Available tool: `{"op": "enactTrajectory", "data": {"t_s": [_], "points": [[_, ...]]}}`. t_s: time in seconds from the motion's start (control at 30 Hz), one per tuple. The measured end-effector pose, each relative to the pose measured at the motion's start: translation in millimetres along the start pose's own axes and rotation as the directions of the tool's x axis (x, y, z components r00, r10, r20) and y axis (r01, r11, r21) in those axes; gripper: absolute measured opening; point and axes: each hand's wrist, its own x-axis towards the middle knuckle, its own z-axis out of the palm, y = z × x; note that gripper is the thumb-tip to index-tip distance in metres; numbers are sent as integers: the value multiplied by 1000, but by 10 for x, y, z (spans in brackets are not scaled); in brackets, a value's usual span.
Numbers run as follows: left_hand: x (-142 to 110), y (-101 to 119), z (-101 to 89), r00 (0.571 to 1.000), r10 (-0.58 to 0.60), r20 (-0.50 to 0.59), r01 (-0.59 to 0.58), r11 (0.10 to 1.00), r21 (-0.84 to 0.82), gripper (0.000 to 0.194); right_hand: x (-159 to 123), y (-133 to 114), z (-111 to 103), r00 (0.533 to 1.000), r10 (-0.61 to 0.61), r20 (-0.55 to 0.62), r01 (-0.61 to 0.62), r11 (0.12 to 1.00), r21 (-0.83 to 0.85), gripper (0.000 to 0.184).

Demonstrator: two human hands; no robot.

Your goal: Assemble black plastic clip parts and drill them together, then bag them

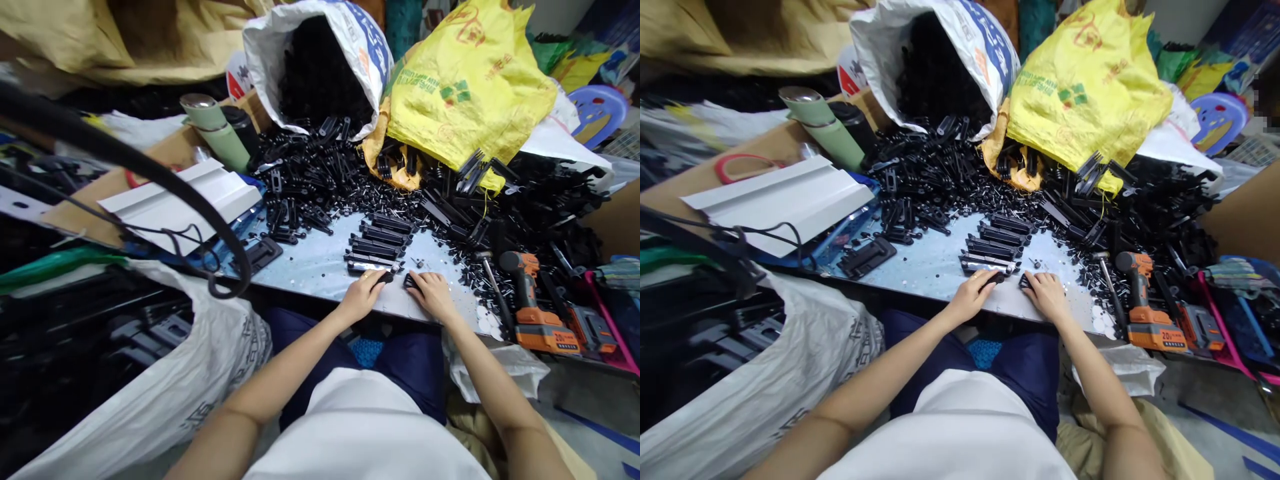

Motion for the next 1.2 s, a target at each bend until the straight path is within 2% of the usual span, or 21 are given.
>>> {"op": "enactTrajectory", "data": {"t_s": [0.07, 0.1, 0.17, 0.23, 0.27, 0.33, 0.43, 0.5, 0.63, 0.7, 0.77, 0.87, 0.97, 1.03, 1.1, 1.13, 1.2], "points": [[19, 114, 47, 994, -101, -36, 92, 977, -190, 34, 98, -164, 68, 998, 62, -28, -51, 953, 299, 45], [27, 165, 67, 987, -155, -33, 140, 949, -281, 35, 132, -242, 90, 995, 98, -18, -79, 879, 470, 48], [38, 253, 90, 971, -238, -19, 208, 884, -419, 36, 170, -376, 113, 989, 143, 36, -124, 675, 728, 53], [43, 321, 77, 962, -267, -57, 211, 859, -466, 36, 185, -466, 109, 988, 135, 72, -133, 533, 836, 55], [42, 348, 57, 963, -256, -87, 190, 870, -455, 35, 188, -490, 94, 991, 118, 65, -116, 511, 852, 55], [31, 391, 2, 970, -203, -136, 135, 909, -393, 32, 192, -497, 36, 998, 56, 26, -53, 557, 829, 53], [-7, 432, -66, 980, -123, -158, 75, 958, -276, 31, 198, -447, -97, 996, -79, -41, 85, 721, 688, 49], [-34, 447, -76, 978, -94, -186, 54, 976, -210, 32, 201, -416, -181, 983, -161, -87, 181, 793, 581, 46], [-46, 462, -21, 967, -45, -252, 8, 989, -146, 32, 186, -432, -232, 958, -233, -170, 286, 843, 455, 46], [-32, 478, 24, 958, -37, -284, -6, 989, -150, 32, 160, -488, -184, 960, -216, -180, 276, 850, 449, 47], [-13, 505, 67, 934, -63, -352, 4, 986, -165, 33, 124, -575, -100, 966, -147, -214, 235, 847, 477, 48], [20, 539, 100, 894, -87, -439, 0, 981, -195, 35, 70, -719, 50, 946, -28, -324, 201, 835, 513, 48], [45, 513, 103, 912, -76, -402, -17, 975, -222, 34, 58, -782, 173, 924, 41, -381, 182, 828, 530, 48], [42, 447, 136, 926, -139, -350, 50, 967, -252, 32, 92, -747, 218, 939, 74, -335, 129, 828, 546, 46], [18, 343, 219, 918, -290, -271, 196, 925, -325, 31, 152, -658, 230, 976, 37, -217, 86, 843, 531, 43], [1, 281, 276, 896, -386, -221, 285, 879, -382, 31, 184, -597, 224, 991, -13, -136, 80, 862, 501, 41], [-36, 154, 396, 807, -569, -155, 436, 753, -493, 32, 237, -458, 197, 993, -114, -3, 107, 916, 387, 37]]}}
